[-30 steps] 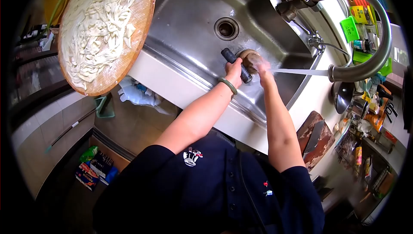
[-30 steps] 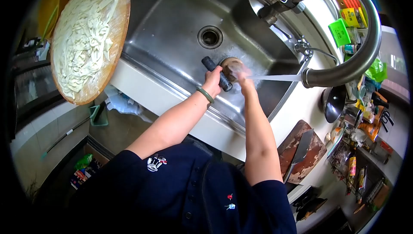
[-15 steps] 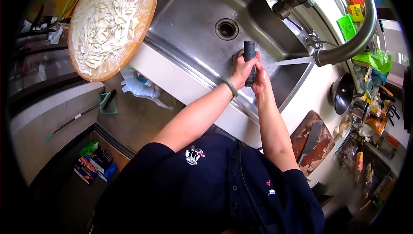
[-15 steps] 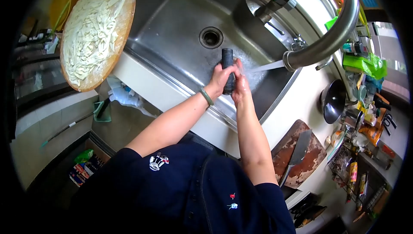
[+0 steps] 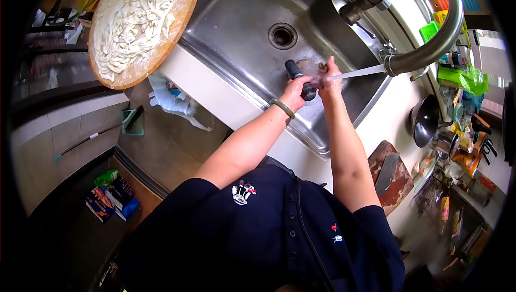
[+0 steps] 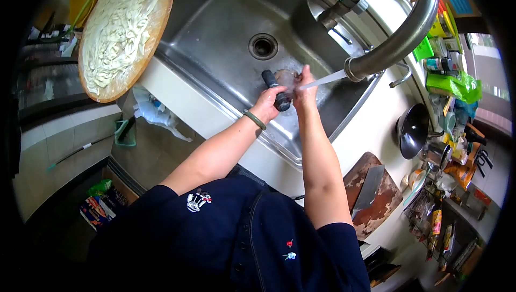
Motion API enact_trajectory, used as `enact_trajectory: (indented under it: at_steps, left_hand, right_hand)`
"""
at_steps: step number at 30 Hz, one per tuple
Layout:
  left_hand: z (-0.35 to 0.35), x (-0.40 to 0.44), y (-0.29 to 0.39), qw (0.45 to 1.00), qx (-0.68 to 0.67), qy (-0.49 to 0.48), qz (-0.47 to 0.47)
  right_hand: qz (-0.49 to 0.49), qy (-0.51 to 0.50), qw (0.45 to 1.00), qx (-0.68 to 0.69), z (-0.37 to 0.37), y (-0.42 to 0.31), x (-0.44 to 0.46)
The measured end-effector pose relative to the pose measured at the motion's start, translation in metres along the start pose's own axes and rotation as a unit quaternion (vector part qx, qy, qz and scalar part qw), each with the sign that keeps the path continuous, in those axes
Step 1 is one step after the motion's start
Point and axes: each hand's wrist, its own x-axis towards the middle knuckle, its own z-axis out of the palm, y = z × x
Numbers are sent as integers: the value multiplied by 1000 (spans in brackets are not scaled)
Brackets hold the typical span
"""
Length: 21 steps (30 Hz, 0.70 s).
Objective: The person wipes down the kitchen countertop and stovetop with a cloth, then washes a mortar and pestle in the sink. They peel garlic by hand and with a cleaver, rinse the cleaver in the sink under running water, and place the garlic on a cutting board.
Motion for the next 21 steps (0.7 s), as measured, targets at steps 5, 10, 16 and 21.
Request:
enact_trajectory:
  at_steps: [5, 10, 16, 21]
  left_hand:
    - [25, 21, -1, 989, -112, -93, -7]
    - [52, 18, -9, 987, -130, -8, -94]
    - [47, 20, -17, 988, -121, -22, -95]
    - [41, 6, -10, 996, -54, -24, -74]
  right_hand:
    - [53, -23, 972, 228, -13, -39, -17]
    - [-31, 1, 985, 167, -29, -47, -10]
    - [12, -45, 997, 64, -37, -68, 20]
    - [-34, -26, 999, -32, 10, -118, 26]
